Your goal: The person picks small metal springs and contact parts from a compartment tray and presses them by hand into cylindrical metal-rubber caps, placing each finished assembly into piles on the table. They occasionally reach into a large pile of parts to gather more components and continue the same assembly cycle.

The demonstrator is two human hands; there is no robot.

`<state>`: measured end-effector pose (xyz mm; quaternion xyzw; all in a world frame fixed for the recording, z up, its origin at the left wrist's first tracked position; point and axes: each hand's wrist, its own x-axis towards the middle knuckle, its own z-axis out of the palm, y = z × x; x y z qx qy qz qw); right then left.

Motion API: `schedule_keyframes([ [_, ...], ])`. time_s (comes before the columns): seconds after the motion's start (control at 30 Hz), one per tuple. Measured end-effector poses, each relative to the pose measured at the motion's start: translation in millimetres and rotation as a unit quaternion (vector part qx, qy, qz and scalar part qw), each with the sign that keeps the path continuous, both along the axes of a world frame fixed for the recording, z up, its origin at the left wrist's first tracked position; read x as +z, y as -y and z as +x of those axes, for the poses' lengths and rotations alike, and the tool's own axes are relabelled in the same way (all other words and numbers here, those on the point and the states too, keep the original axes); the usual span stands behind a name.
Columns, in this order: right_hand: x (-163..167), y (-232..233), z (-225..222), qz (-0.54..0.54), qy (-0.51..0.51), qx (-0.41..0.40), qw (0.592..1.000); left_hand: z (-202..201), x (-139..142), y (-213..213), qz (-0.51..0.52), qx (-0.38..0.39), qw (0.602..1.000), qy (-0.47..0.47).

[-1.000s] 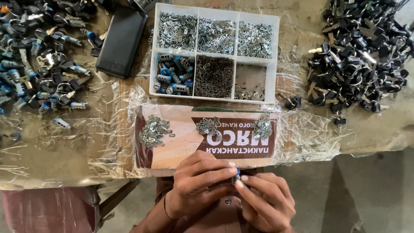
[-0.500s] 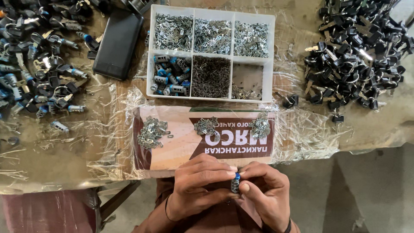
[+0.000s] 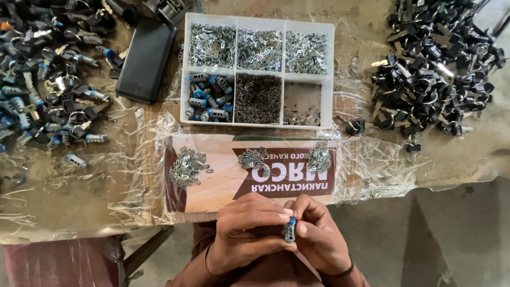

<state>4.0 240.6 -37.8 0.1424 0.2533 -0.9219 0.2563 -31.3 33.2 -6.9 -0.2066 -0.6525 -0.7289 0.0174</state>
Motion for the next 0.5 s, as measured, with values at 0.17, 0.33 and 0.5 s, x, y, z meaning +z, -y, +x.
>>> schedule_keyframes([
  [0.17, 0, 1, 8, 0.17, -0.115, -0.037, 0.978, -2, 1, -2, -0.006, 0.002, 1.0, 0.004],
  [0.33, 1, -1, 7, 0.139, -0.123, -0.03, 0.982, 0, -3, -1, -0.006, -0.007, 1.0, -0.009],
  [0.5, 15, 6, -9, 0.002, -0.021, 0.028, 0.999, 5, -10, 7, 0.039, 0.013, 0.999, 0.001],
])
